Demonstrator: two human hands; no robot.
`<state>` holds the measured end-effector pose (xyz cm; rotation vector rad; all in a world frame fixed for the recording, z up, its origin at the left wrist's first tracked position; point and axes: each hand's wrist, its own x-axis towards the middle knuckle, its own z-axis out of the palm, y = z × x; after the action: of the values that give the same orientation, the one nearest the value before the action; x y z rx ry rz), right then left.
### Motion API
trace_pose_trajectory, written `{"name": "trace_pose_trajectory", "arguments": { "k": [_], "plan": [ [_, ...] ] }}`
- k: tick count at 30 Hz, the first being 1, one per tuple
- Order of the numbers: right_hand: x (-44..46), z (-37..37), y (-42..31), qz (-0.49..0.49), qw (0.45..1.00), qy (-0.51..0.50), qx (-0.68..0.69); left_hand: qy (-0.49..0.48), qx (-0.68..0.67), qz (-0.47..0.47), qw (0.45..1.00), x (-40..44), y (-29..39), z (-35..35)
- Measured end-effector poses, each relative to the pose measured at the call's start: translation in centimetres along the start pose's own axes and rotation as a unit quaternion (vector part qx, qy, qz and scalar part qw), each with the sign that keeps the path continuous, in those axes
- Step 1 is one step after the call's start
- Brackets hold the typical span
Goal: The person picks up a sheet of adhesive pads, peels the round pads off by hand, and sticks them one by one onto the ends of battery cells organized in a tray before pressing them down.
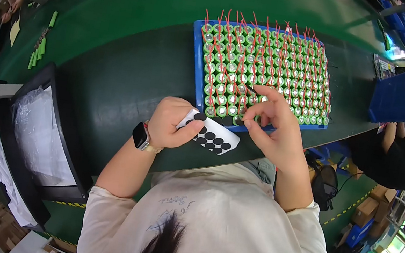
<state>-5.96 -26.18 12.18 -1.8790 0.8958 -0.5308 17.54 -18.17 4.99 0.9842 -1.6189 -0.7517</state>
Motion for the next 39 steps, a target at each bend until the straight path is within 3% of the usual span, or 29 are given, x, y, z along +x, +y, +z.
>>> {"name": "trace_pose_trajectory", "arguments": {
  "k": [10, 12, 21, 37, 39],
  "plan": [
    [0.28, 0.78, 0.16, -0.031, 0.998, 0.029, -0.053, 0.006, 0.000, 0.008, 1.000, 0.10, 0.10, 0.07],
    [0.44, 0.88, 0.23, -0.089, 0.988, 0.051, -0.113, 0.001, 0.002, 0.005, 1.000, 0.09, 0.10, -0.01],
    [0.72, 1.08, 0.72, -0.159, 0.976, 0.072, -0.130, 0.002, -0.002, -0.001, 1.000, 0.09, 0.18, 0.06],
    [0.53, 0.77, 0.72, -0.184, 0.970, 0.058, -0.145, -0.009, -0.002, -0.005, 1.000, 0.00, 0.08, -0.13],
    [0.31, 0.93, 1.04, -0.150, 0.981, 0.068, -0.099, -0.006, -0.004, -0.004, 1.000, 0.02, 0.15, -0.11]
  ]
}}
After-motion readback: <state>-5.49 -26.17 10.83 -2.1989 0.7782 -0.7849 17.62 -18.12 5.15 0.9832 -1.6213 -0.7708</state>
